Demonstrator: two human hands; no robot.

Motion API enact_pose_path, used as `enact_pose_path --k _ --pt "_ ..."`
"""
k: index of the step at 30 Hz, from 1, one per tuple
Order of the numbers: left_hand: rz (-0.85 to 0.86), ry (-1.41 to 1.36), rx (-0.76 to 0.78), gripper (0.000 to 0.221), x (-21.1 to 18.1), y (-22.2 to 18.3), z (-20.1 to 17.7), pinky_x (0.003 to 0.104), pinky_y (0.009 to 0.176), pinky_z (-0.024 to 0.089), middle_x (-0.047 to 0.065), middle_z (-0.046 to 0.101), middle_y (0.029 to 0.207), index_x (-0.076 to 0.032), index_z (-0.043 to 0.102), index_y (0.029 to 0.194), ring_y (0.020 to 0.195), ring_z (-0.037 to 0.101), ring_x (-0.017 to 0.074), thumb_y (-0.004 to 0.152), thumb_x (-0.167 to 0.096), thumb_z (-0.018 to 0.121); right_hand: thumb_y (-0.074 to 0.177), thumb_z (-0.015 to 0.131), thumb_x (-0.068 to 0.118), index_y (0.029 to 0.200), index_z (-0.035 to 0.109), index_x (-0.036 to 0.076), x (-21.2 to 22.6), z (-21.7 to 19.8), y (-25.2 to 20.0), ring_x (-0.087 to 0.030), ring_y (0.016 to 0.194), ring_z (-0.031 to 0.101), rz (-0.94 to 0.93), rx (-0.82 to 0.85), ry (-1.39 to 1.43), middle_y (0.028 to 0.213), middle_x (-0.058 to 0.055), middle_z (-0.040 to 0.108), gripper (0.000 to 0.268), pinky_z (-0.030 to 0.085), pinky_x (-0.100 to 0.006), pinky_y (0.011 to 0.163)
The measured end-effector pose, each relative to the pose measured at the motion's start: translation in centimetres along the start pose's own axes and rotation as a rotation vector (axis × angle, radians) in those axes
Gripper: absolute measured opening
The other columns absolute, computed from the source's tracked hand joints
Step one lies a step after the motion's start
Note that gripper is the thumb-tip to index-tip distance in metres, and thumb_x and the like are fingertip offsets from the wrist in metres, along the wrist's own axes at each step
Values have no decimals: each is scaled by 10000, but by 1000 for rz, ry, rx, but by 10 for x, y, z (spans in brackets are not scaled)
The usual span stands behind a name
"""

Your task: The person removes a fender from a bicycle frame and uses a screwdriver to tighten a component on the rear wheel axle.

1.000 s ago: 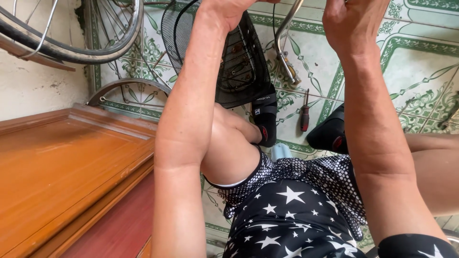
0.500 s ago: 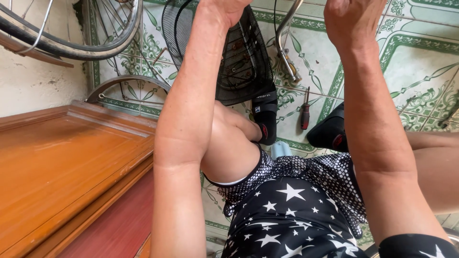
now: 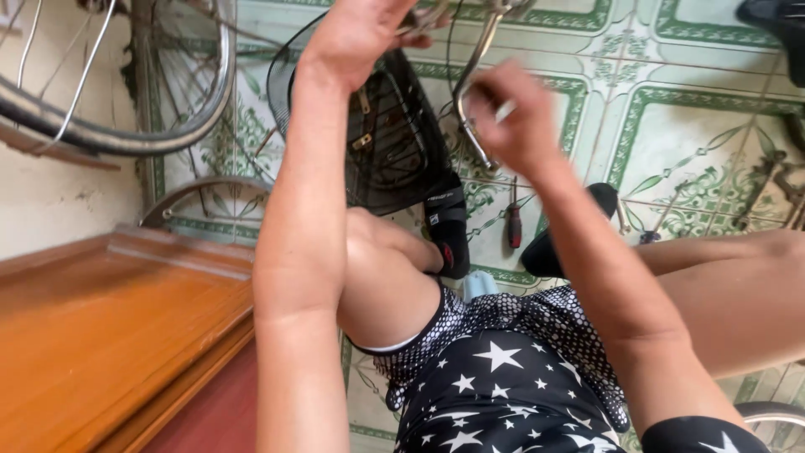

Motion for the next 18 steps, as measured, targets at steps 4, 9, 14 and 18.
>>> enact_pose_path --k 4,9,14,18 --pt "-33 -22 -15 458 -24 -19 -1 398 871 630 28 674 1345 -113 552 1425 1113 740 233 1090 -423 595 788 715 64 958 732 69 20 76 -46 -355 909 635 21 326 -119 921 -144 648 171 548 -462 772" --pt "-133 -120 -155 623 -13 -23 -16 407 844 638 68 661 1331 -30 530 1443 1074 746 250 1033 -494 599 747 732 142 1004 751 84 17 133 -73 -361 921 604 -15 563 -152 901 -121 662 264 543 -470 748" --pt "-197 -116 -264 503 -4 -33 -33 428 807 634 -13 618 1055 -116 595 1365 976 677 157 1000 -460 624 824 757 202 1088 734 28 10 103 -65 -376 935 633 -32 398 -123 953 -160 681 318 541 -480 788" --pt "-269 -94 -358 451 9 -28 -45 408 698 603 -7 663 1041 -105 605 1247 926 678 169 993 -476 620 854 739 192 1095 763 68 -12 56 -57 -387 855 690 146 364 -150 901 -176 717 273 562 -477 767"
Point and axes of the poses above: each hand's wrist, its own y-axis towards the middle knuckle, its own z-axis out of the palm, x = y × z, the point moved 3 cm from there along y, towards the middle knuckle
